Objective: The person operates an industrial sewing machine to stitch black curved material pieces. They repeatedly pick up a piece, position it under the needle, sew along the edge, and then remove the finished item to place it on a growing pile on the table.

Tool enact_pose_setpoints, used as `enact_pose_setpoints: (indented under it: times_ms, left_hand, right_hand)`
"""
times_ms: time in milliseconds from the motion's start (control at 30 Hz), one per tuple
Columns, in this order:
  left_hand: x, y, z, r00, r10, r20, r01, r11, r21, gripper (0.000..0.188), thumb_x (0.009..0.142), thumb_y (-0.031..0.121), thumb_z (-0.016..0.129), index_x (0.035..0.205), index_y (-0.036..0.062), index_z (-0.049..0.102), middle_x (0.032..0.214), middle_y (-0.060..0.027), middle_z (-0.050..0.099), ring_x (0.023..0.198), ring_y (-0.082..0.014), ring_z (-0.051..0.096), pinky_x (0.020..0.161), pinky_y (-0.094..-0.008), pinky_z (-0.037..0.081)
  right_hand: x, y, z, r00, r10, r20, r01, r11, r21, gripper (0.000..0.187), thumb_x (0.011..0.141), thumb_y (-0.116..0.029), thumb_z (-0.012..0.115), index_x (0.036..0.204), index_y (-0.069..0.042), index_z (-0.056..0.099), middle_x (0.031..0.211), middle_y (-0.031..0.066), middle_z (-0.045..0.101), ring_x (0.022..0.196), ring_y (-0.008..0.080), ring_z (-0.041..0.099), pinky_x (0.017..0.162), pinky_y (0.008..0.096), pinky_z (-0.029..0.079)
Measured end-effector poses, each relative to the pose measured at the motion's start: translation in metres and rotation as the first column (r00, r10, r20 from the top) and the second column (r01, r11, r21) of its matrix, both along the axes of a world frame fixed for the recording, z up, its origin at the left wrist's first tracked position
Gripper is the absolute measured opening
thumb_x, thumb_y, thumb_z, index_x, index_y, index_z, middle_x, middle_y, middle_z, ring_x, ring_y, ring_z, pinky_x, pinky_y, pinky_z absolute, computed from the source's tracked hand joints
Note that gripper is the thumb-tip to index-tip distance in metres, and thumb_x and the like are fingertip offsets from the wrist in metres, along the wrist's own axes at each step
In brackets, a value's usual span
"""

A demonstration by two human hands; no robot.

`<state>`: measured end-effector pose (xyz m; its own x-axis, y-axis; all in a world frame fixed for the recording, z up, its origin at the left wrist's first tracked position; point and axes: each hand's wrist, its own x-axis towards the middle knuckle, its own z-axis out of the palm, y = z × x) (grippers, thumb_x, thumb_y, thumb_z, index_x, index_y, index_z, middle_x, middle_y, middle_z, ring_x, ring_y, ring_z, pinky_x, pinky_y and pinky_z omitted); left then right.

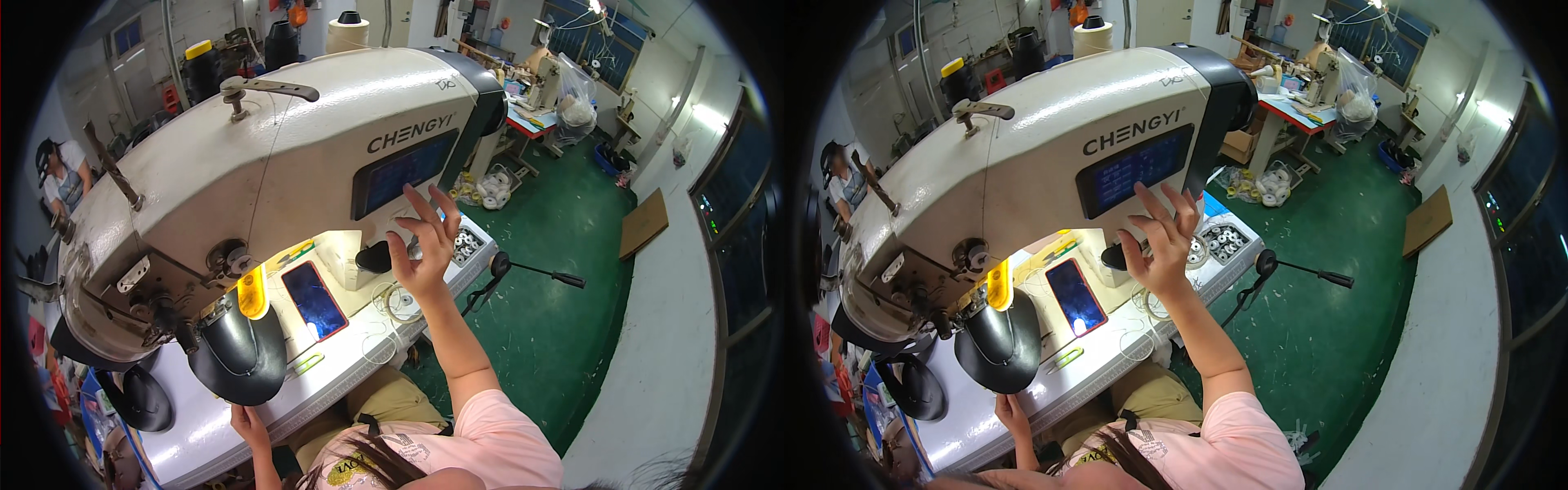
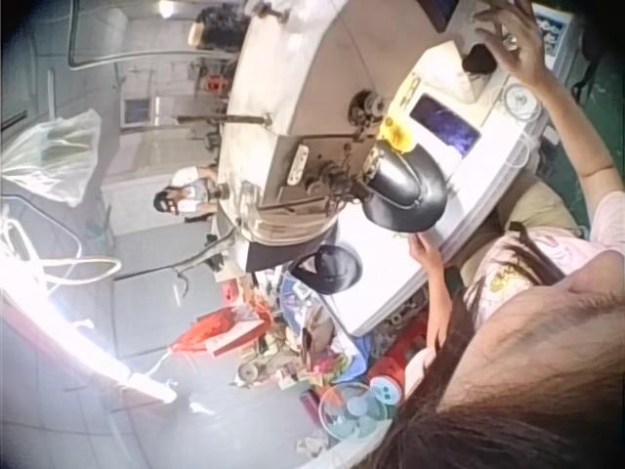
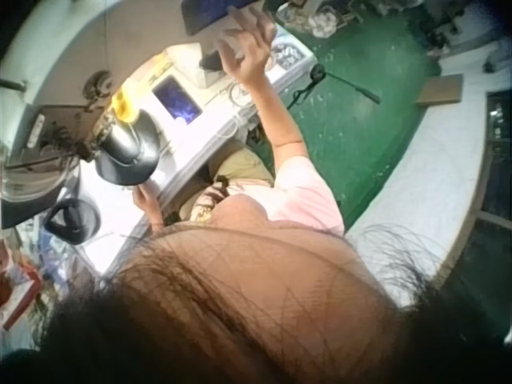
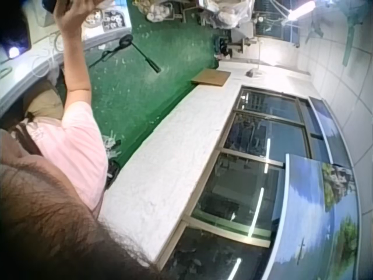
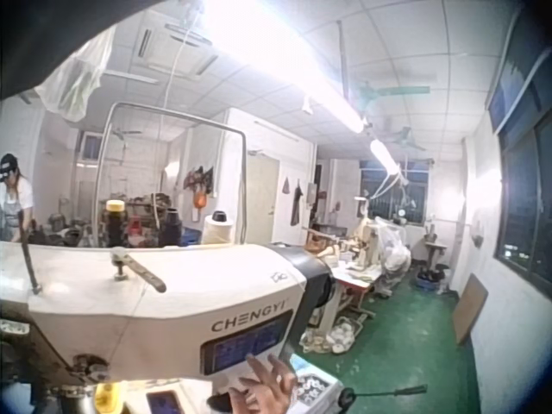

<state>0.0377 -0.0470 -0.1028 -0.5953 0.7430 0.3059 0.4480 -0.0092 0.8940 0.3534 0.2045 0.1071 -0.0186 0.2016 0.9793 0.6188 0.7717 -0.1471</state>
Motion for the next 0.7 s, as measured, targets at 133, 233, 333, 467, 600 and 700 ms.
enact_pose_setpoints:
  times_ms: [133,233,333,467,600,700]
  left_hand:
    - [-0.001,-0.001,0.001,1.0,0.008,-0.02,-0.009,0.999,-0.035,0.017,0.086,0.0,0.042,0.098,-0.007,0.053,0.083,-0.0059,0.057,0.075,-0.0094,0.05,0.066,-0.0213,0.039]
    - [0.002,0.0,0.004,1.0,0.008,-0.015,-0.008,1.0,-0.02,0.017,0.086,0.0,0.042,0.098,-0.0067,0.053,0.083,-0.006,0.057,0.074,-0.0092,0.05,0.066,-0.0212,0.039]
    - [0.002,-0.001,0.005,0.999,0.014,-0.043,-0.015,0.999,-0.031,0.017,0.086,0.0,0.042,0.098,-0.0066,0.053,0.083,-0.0063,0.058,0.074,-0.0092,0.05,0.065,-0.0212,0.039]
    - [0.004,0.0,0.006,1.0,0.005,-0.02,-0.006,1.0,-0.017,0.018,0.087,0.0,0.042,0.099,-0.0068,0.053,0.083,-0.0063,0.058,0.075,-0.0096,0.051,0.066,-0.0212,0.04]
    - [0.001,0.0,0.001,1.0,-0.004,-0.023,0.003,1.0,-0.013,0.018,0.087,0.0,0.042,0.099,-0.0071,0.053,0.083,-0.0064,0.058,0.075,-0.0098,0.051,0.066,-0.0211,0.04]
    - [0.001,0.0,0.001,1.0,-0.009,-0.012,0.009,1.0,-0.013,0.018,0.087,0.0,0.042,0.099,-0.0069,0.053,0.083,-0.0065,0.058,0.075,-0.0097,0.051,0.066,-0.0211,0.04]
  right_hand:
    - [-0.005,-0.001,0.005,1.0,0.024,-0.011,-0.024,1.0,0.018,0.013,0.07,-0.013,0.062,0.077,-0.006,0.054,0.109,0.0132,0.057,0.11,0.0324,0.041,0.093,0.0436,0.029]
    - [-0.006,0.003,0.005,0.999,0.012,-0.037,-0.012,1.0,0.017,0.012,0.07,-0.013,0.062,0.076,-0.006,0.054,0.11,0.0126,0.057,0.11,0.0324,0.04,0.094,0.0448,0.027]
    - [-0.002,0.005,0.003,0.997,-0.016,-0.082,0.018,1.0,0.017,0.012,0.069,-0.013,0.063,0.075,-0.007,0.053,0.111,0.0118,0.056,0.11,0.0328,0.04,0.095,0.0477,0.023]
    - [0.008,0.011,0.009,0.989,-0.092,-0.112,0.094,0.996,0.01,0.014,0.069,-0.011,0.063,0.077,-0.006,0.052,0.112,0.0135,0.055,0.11,0.0349,0.039,0.094,0.0467,0.024]
    - [0.012,0.023,0.018,0.983,-0.129,-0.127,0.132,0.991,0.017,0.017,0.07,-0.011,0.063,0.08,-0.004,0.052,0.113,0.0159,0.054,0.11,0.0366,0.039,0.093,0.0448,0.025]
    - [0.011,0.026,0.024,0.986,-0.119,-0.119,0.12,0.993,0.003,0.017,0.07,-0.011,0.063,0.08,-0.004,0.051,0.113,0.0165,0.054,0.11,0.0368,0.039,0.093,0.0446,0.025]
